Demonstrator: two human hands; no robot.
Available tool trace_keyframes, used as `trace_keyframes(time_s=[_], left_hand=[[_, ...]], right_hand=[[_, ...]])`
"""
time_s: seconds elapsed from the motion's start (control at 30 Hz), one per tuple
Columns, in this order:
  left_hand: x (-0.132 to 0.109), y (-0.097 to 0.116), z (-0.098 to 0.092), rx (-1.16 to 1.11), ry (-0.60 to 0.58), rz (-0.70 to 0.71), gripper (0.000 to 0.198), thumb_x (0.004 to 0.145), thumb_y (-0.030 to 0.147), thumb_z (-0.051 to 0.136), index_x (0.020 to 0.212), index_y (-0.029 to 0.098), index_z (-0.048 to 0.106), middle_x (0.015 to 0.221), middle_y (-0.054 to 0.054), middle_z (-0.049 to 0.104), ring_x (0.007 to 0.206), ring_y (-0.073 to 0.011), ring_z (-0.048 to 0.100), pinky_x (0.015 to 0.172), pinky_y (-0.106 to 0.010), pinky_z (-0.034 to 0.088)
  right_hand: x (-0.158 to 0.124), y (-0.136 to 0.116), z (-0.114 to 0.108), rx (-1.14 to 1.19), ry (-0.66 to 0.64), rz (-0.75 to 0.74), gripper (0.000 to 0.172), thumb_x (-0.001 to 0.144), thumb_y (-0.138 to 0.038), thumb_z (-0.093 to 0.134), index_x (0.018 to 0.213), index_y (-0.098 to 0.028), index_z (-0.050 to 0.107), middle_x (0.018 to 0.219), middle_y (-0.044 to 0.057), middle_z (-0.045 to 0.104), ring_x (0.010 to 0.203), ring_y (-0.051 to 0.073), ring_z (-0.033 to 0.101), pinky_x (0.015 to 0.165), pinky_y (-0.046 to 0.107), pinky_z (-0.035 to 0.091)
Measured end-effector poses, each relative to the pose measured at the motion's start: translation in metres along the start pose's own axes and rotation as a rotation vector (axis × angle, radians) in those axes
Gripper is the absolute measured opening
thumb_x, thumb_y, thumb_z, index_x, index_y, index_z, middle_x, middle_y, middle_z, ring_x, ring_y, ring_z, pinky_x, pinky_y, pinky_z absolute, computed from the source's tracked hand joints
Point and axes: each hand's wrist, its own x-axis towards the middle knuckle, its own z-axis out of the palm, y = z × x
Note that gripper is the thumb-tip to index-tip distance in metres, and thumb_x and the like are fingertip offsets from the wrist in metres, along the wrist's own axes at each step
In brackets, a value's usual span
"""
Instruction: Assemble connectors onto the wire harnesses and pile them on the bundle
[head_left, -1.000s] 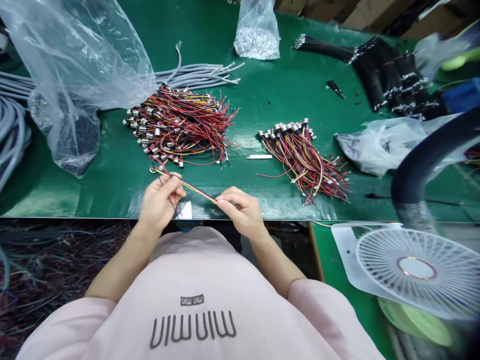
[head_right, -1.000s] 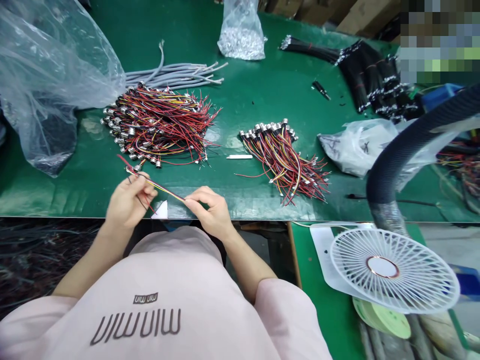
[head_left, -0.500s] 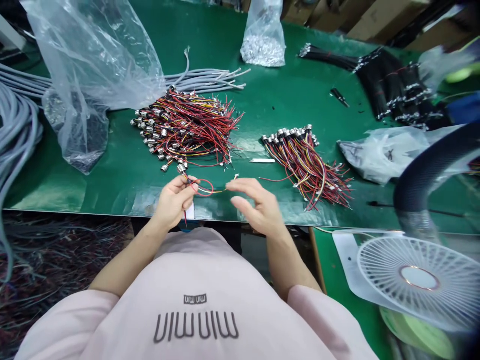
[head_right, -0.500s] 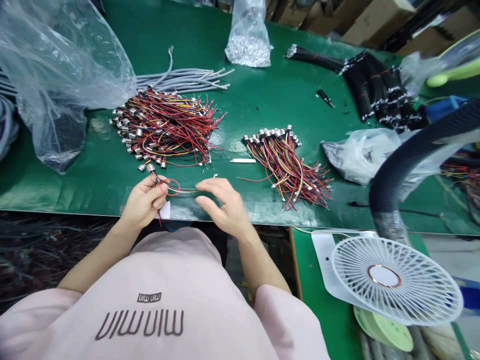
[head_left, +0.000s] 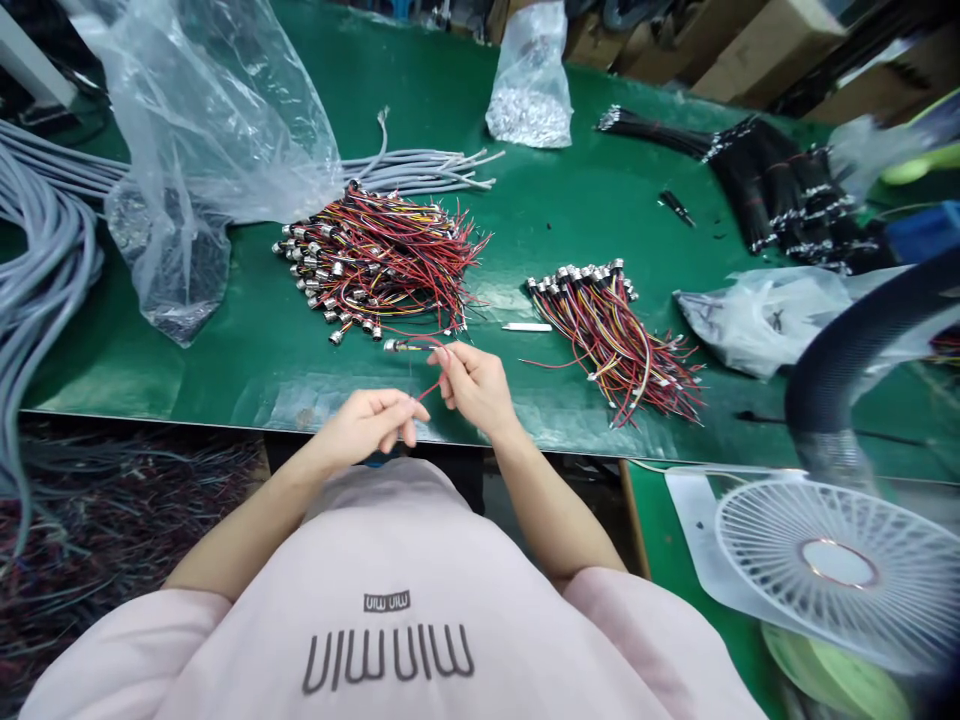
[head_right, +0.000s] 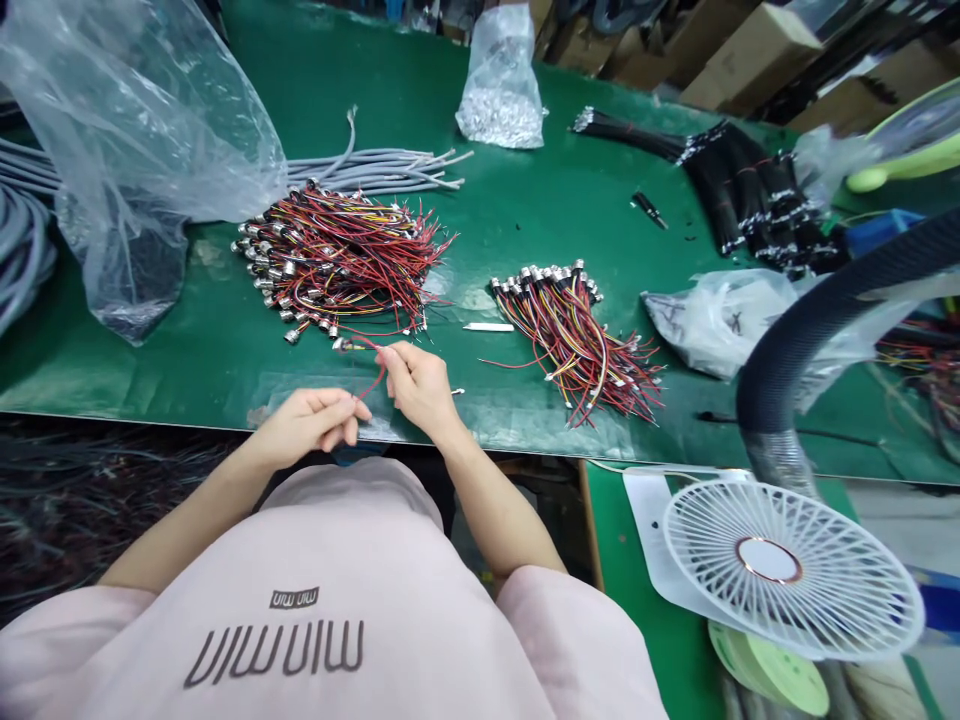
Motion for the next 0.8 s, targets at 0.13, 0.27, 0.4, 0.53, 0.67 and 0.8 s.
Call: trace_keyframes(time_s=[0.13, 0.27, 0.4, 0.53, 0.67, 0.8], left_hand=[[0.001, -0.019, 0.02, -0.076, -0.255, -0.135, 0.043, 0.081, 0.055, 0.064, 0.085, 0.012, 0.068, 0.062, -0.002, 0.067, 0.044, -0.0071, 0.053, 0.044, -0.019, 0.041], [0.004, -0.031, 0.024, -0.108, -0.289, -0.157, 0.045, 0.08, 0.056, 0.066, 0.088, 0.012, 0.069, 0.066, -0.004, 0.07, 0.054, -0.0106, 0.062, 0.056, -0.023, 0.05], [0.003, -0.031, 0.014, -0.173, -0.258, -0.088, 0.035, 0.078, 0.046, 0.073, 0.093, 0.014, 0.072, 0.08, -0.007, 0.074, 0.071, -0.0145, 0.069, 0.073, -0.029, 0.054], [0.003, -0.02, 0.003, -0.351, -0.054, 0.092, 0.039, 0.074, 0.035, 0.08, 0.108, 0.019, 0.069, 0.095, -0.006, 0.074, 0.087, -0.0144, 0.069, 0.084, -0.028, 0.053], [0.006, -0.003, -0.006, -0.469, 0.128, 0.191, 0.045, 0.071, 0.039, 0.082, 0.108, 0.018, 0.067, 0.075, -0.001, 0.07, 0.06, -0.0089, 0.062, 0.061, -0.02, 0.05], [0.006, 0.007, -0.017, -0.363, 0.21, 0.201, 0.032, 0.072, 0.041, 0.079, 0.087, 0.014, 0.071, 0.063, -0.001, 0.066, 0.05, -0.0074, 0.056, 0.051, -0.019, 0.046]], right_hand=[[0.003, 0.0, 0.01, 0.285, -0.106, 0.13, 0.043, 0.086, -0.061, 0.053, 0.083, -0.018, 0.057, 0.048, -0.006, 0.057, 0.037, 0.009, 0.053, 0.04, 0.019, 0.043], [0.001, -0.003, 0.007, 0.665, -0.243, 0.298, 0.034, 0.084, -0.051, 0.06, 0.086, -0.02, 0.048, 0.066, -0.001, 0.07, 0.053, 0.015, 0.069, 0.05, 0.024, 0.054], [-0.004, -0.014, -0.005, 0.823, -0.333, 0.322, 0.022, 0.086, -0.04, 0.057, 0.087, -0.021, 0.046, 0.07, -0.003, 0.068, 0.031, 0.006, 0.048, 0.032, 0.017, 0.035], [-0.01, -0.02, -0.011, 0.785, -0.387, 0.306, 0.02, 0.089, -0.039, 0.054, 0.088, -0.02, 0.049, 0.054, -0.007, 0.06, 0.025, 0.001, 0.025, 0.031, 0.014, 0.021], [-0.013, -0.018, -0.016, 0.661, -0.455, 0.312, 0.028, 0.09, -0.047, 0.053, 0.089, -0.019, 0.05, 0.052, -0.009, 0.055, 0.027, 0.001, 0.02, 0.031, 0.015, 0.016], [-0.014, -0.023, -0.044, 0.227, -0.574, 0.154, 0.042, 0.091, -0.056, 0.049, 0.094, -0.016, 0.061, 0.054, -0.006, 0.054, 0.035, 0.004, 0.032, 0.035, 0.018, 0.022]])
